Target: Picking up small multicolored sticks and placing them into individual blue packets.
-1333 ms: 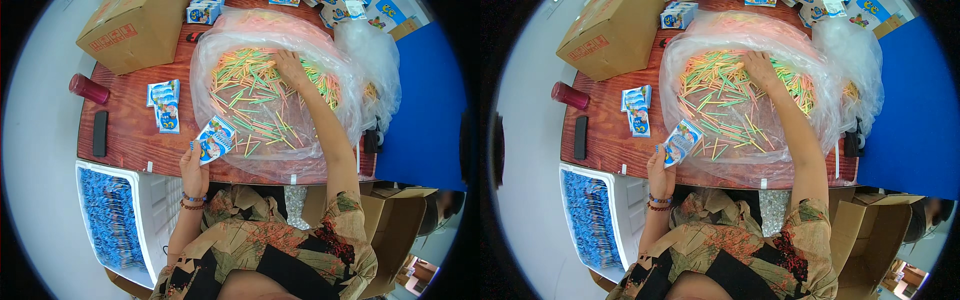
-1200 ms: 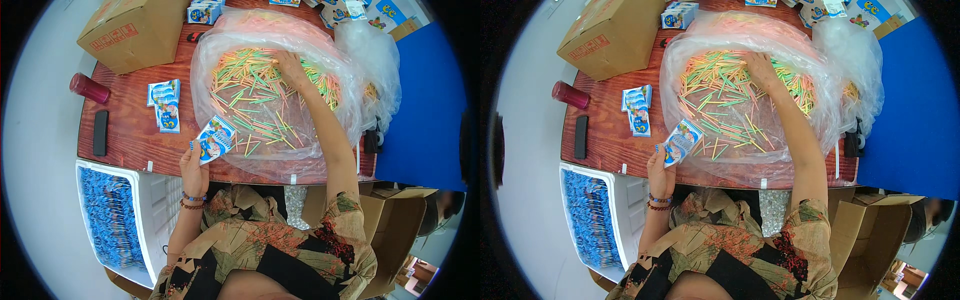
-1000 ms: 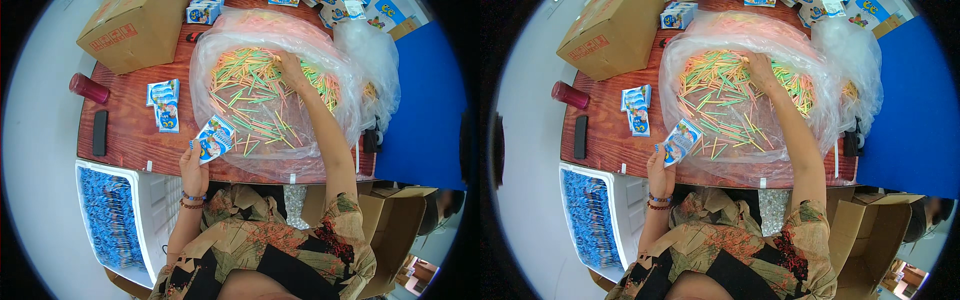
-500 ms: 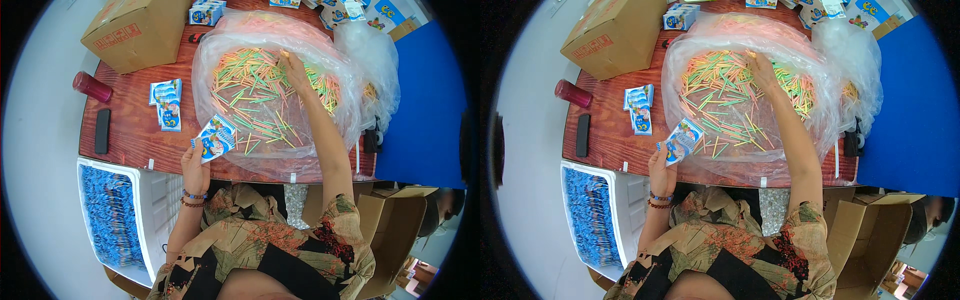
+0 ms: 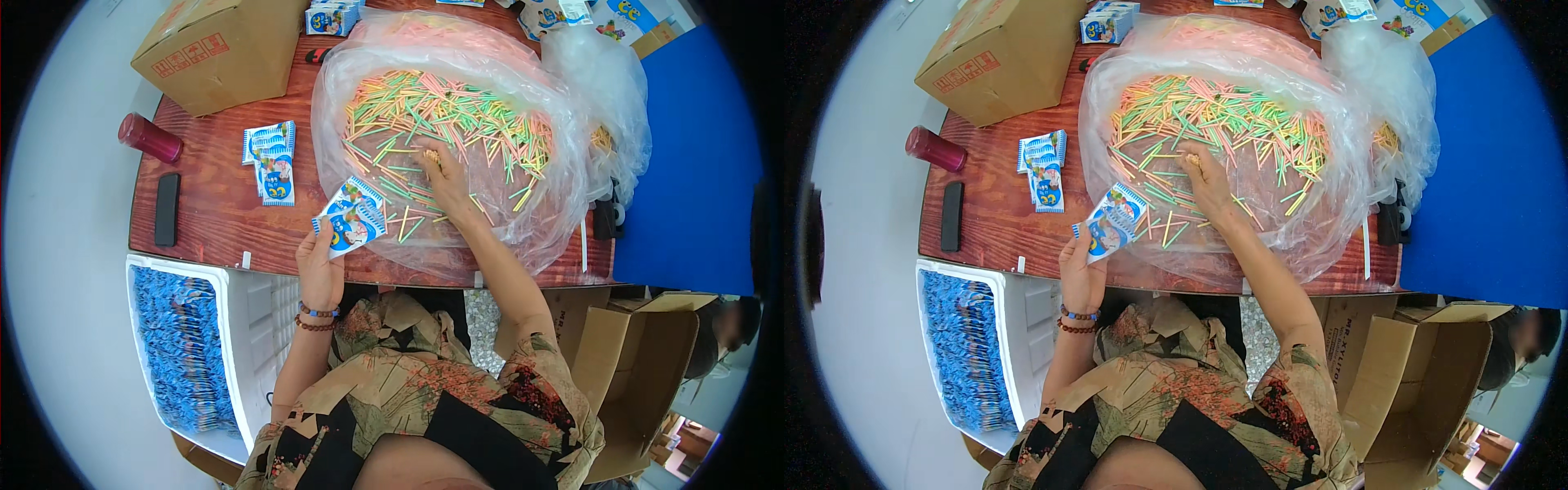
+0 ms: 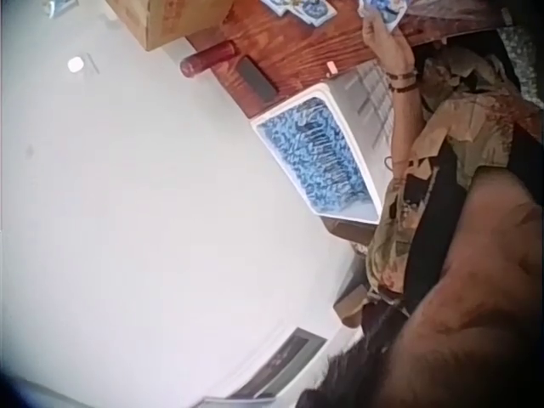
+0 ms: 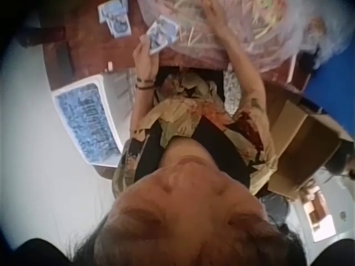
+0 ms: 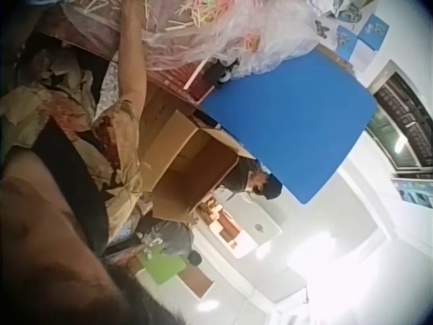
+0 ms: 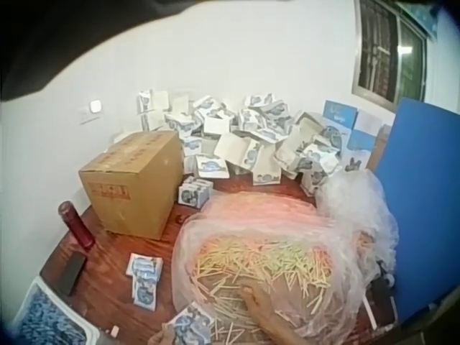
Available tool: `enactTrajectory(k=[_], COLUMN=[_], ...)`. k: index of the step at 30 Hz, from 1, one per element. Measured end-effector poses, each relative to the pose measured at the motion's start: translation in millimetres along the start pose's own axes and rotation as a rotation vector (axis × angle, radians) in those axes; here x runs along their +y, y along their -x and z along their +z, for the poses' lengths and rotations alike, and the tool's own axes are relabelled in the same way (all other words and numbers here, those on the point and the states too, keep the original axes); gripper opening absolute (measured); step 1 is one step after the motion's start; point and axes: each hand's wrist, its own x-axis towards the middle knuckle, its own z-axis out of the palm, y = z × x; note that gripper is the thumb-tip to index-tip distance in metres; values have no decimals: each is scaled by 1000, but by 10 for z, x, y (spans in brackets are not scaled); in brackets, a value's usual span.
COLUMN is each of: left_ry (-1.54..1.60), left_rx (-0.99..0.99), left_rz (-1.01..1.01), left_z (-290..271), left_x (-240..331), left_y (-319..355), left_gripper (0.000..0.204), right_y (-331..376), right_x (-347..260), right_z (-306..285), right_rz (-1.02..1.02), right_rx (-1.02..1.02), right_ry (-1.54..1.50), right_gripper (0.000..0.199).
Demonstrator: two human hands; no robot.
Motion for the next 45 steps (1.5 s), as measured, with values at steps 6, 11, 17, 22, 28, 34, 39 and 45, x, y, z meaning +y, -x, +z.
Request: enactTrajectory(k=[6,11,17,22,28,34,39,45], left_ry=[-4,1,24,76,50,51,99,159], left_rx=[3,-11,-17,-19,-25,-8,-3,2], left_rz=[4,-18,-23,0,37,45,25,48], left_z=[27,42,36,194,256,242,283,248], left_x=[-8,-34,-79,-123,-188,-134,-93,-146], left_y=[20,10,-1,-85,-160,-95,-68,-97], left_gripper=[26,27,28,24,32,32,28,22], right_y=[-19,-73,-67,9,335,449,567,668], right_x=[205,218,125,-532,-996,-1159,-1104,-1088], right_z=[-122,-136,-130,66,419,640,700,784], right_rz=[-143,-192,-13,51,-94,-110,-3,36], right_rx=[-121,-47,-60,4,97,158,171,168], right_ry=[453,193,-32,-817,-1075,-1049,-1000,-876], right_gripper=[17,19,25,27,24,19,16,17])
